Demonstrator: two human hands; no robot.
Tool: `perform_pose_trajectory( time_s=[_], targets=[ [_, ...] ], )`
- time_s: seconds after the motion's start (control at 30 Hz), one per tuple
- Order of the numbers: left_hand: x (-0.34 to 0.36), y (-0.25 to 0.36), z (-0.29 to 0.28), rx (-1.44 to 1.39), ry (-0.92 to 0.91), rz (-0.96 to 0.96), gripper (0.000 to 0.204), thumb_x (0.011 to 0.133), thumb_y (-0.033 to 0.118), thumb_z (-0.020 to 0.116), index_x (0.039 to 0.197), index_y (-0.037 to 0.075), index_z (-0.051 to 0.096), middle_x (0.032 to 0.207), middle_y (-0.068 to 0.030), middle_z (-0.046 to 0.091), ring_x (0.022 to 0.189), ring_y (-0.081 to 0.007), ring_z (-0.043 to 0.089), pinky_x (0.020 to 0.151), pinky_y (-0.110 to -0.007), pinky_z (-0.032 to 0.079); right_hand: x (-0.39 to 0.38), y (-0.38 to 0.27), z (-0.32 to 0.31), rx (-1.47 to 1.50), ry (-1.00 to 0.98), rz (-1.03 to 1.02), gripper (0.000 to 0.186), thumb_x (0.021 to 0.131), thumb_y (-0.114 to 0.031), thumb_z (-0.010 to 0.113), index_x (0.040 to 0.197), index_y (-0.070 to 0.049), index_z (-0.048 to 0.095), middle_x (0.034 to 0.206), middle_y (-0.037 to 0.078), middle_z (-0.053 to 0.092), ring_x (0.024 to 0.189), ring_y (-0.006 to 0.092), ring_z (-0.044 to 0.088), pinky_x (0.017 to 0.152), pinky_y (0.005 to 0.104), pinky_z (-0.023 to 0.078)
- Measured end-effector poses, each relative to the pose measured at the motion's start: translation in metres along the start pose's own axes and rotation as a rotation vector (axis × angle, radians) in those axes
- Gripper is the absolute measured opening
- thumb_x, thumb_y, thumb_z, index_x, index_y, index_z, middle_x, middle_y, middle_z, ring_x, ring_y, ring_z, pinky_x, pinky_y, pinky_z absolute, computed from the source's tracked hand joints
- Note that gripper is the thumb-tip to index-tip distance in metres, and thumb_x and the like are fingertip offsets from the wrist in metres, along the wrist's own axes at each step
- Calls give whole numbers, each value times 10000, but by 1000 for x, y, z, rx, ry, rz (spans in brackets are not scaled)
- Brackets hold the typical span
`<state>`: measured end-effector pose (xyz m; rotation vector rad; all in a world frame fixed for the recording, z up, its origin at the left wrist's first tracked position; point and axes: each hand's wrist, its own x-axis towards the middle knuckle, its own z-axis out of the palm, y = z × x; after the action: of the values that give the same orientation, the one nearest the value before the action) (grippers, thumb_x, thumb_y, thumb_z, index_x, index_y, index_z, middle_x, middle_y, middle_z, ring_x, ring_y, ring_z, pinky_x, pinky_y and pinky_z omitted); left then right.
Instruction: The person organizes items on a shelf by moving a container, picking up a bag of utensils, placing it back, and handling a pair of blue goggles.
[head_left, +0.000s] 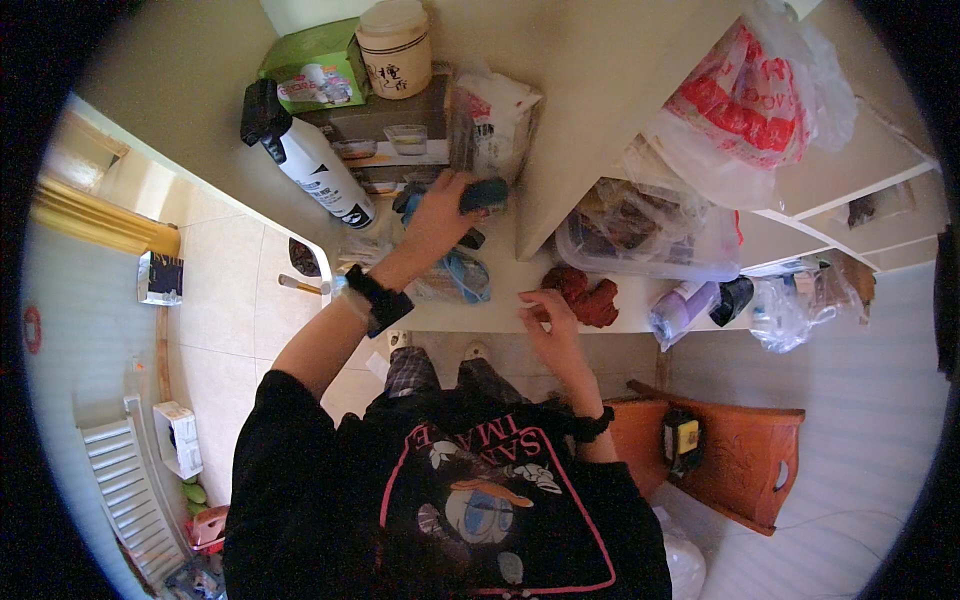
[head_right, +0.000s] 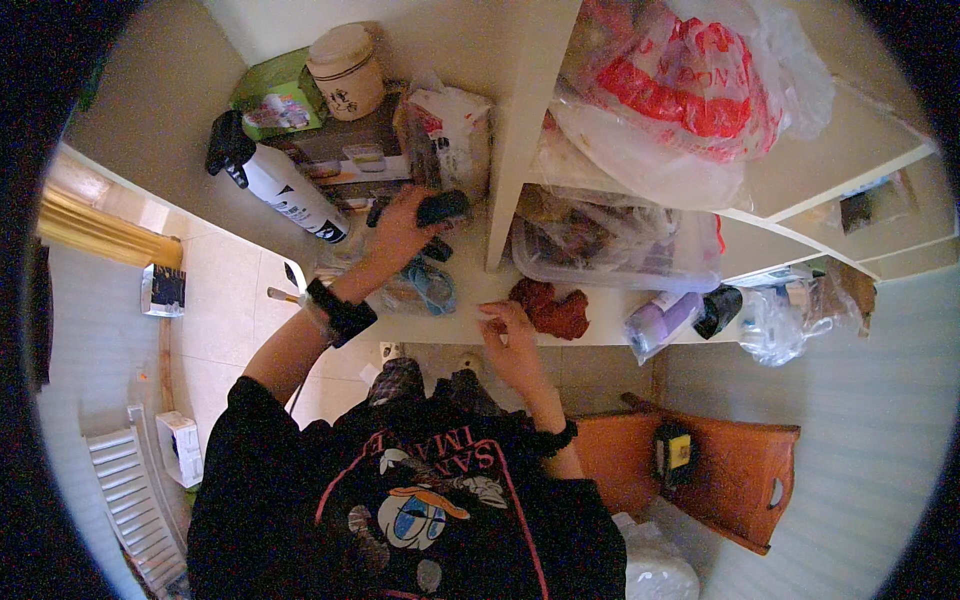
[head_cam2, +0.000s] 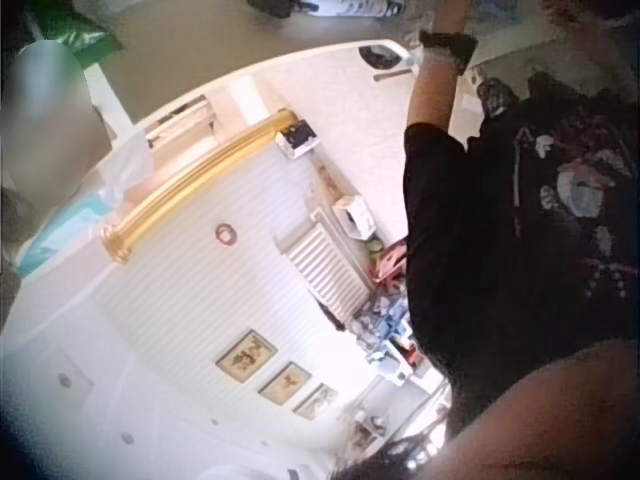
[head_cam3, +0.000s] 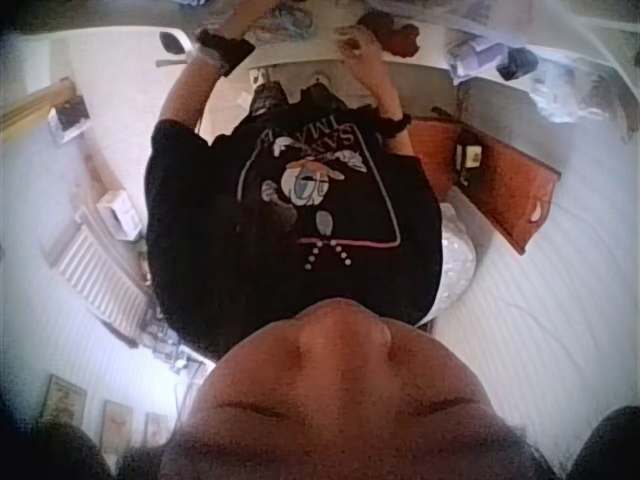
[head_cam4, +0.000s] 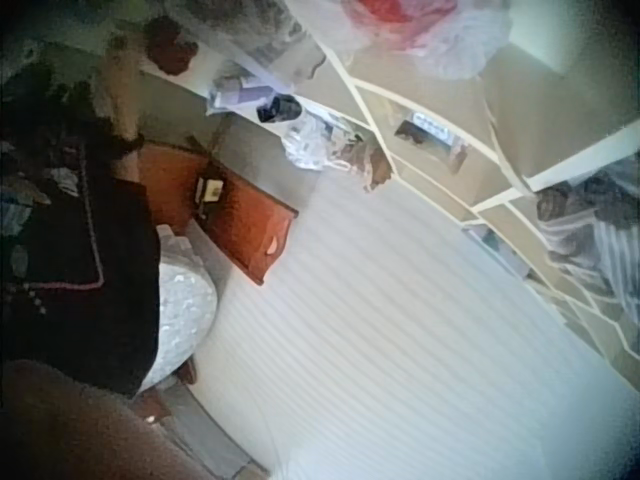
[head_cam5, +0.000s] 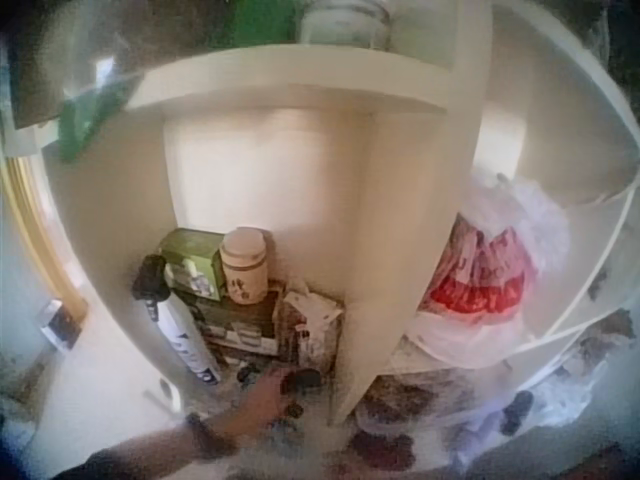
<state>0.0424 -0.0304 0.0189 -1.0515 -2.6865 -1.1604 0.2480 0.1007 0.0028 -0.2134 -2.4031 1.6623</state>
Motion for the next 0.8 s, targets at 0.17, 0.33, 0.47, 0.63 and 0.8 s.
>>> perform_pose_trajectory(
  time_s=[0.17,0.33,0.47,0.63,0.8],
  targets=[
    [-22,-6,-30,-163,184,-87,434,671,168,736,1027,14,543,937,-151,560,811,-298,594,706,-361,488,-5,10,-1,-28,-3,87,195,822,-24,572,1016,-18,548,997,98,543,818,186,597,687,289,480],
    [-40,-3,-41,-235,142,-150,421,677,130,729,1041,17,552,939,-137,561,787,-267,601,679,-347,495,5,6,6,-42,-53,17,184,835,-43,558,1017,-14,546,998,95,542,815,185,586,702,290,471],
    [-21,7,-30,-220,64,9,383,682,72,701,1030,9,554,951,-151,544,794,-292,595,672,-342,495,16,0,16,-13,-143,30,176,846,-62,545,1015,-12,545,993,97,542,831,181,573,710,288,464],
    [8,13,9,-134,-8,76,399,683,9,638,1062,5,515,994,-195,503,920,-370,531,749,-415,464,15,-7,24,-23,-166,49,179,846,-59,542,1019,-11,546,969,97,544,820,180,577,696,280,461],
    [17,-8,36,-28,-5,35,441,706,10,596,1121,16,448,1058,-232,454,984,-426,480,801,-472,429,4,-2,18,0,-91,67,165,847,-51,543,1008,-13,551,959,97,547,808,179,585,677,270,460]
  ],
)
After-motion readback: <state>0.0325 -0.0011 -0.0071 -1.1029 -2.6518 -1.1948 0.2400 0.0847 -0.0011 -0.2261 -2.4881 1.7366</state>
